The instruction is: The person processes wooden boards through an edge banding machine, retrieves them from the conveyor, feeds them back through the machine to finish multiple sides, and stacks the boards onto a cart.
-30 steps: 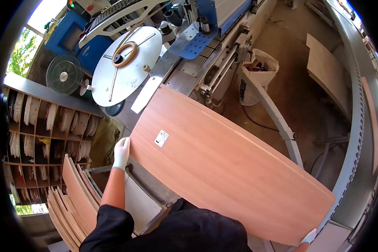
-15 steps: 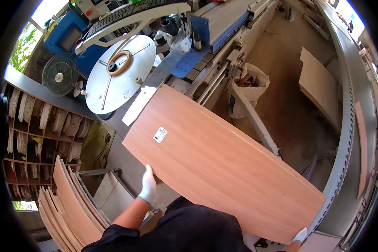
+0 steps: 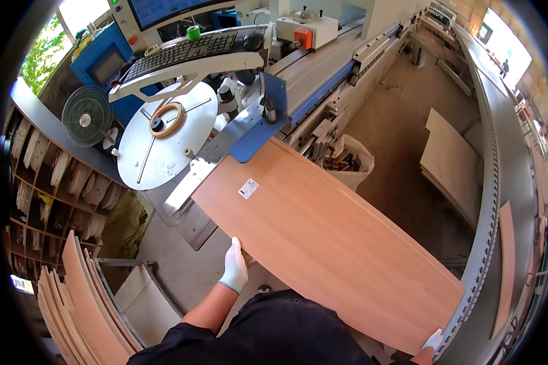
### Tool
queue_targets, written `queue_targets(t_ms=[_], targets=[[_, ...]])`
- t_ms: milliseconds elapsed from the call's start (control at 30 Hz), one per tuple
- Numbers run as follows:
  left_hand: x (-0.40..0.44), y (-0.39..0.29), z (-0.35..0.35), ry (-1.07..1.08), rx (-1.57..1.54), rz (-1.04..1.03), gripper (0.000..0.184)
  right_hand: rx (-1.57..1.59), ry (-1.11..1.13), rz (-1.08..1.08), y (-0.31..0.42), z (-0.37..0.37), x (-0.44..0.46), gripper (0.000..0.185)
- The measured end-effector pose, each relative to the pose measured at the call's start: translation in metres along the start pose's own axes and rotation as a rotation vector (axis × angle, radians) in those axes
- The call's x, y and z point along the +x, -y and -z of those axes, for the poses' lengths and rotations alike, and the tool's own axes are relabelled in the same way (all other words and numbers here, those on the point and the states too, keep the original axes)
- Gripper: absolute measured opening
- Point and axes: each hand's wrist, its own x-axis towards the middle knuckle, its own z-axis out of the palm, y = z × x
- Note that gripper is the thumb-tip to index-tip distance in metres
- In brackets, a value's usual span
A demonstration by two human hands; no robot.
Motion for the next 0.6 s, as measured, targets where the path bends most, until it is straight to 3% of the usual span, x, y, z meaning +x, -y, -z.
queue_targets(t_ms=[267,333,433,533,600], targets=[[0.063,0.005,-0.059,0.038,-0.032,0.013,0.051,0.037,0.04,-0.104,0.116,-0.03,0.024,0.071],[0.083,0.009,-0.072,0.056,0.002,-0.011,0.053,-0.2,0.02,-0.081,0.121,-0.036,0.027,0.073],[0.081,-0.009,-0.108,0.064,-0.053,0.006,0.053,-0.14,-0.024,-0.037,0.106,-0.04,0.039,0.071],[0.079,-0.015,-0.137,0.101,0.067,0.061,0.053,-0.214,-0.013,0.041,0.175,-0.029,0.038,0.065],[0.111,-0.041,-0.099,0.189,0.155,0.154,0.052,0.001,0.002,0.047,0.168,-0.038,0.056,0.058]])
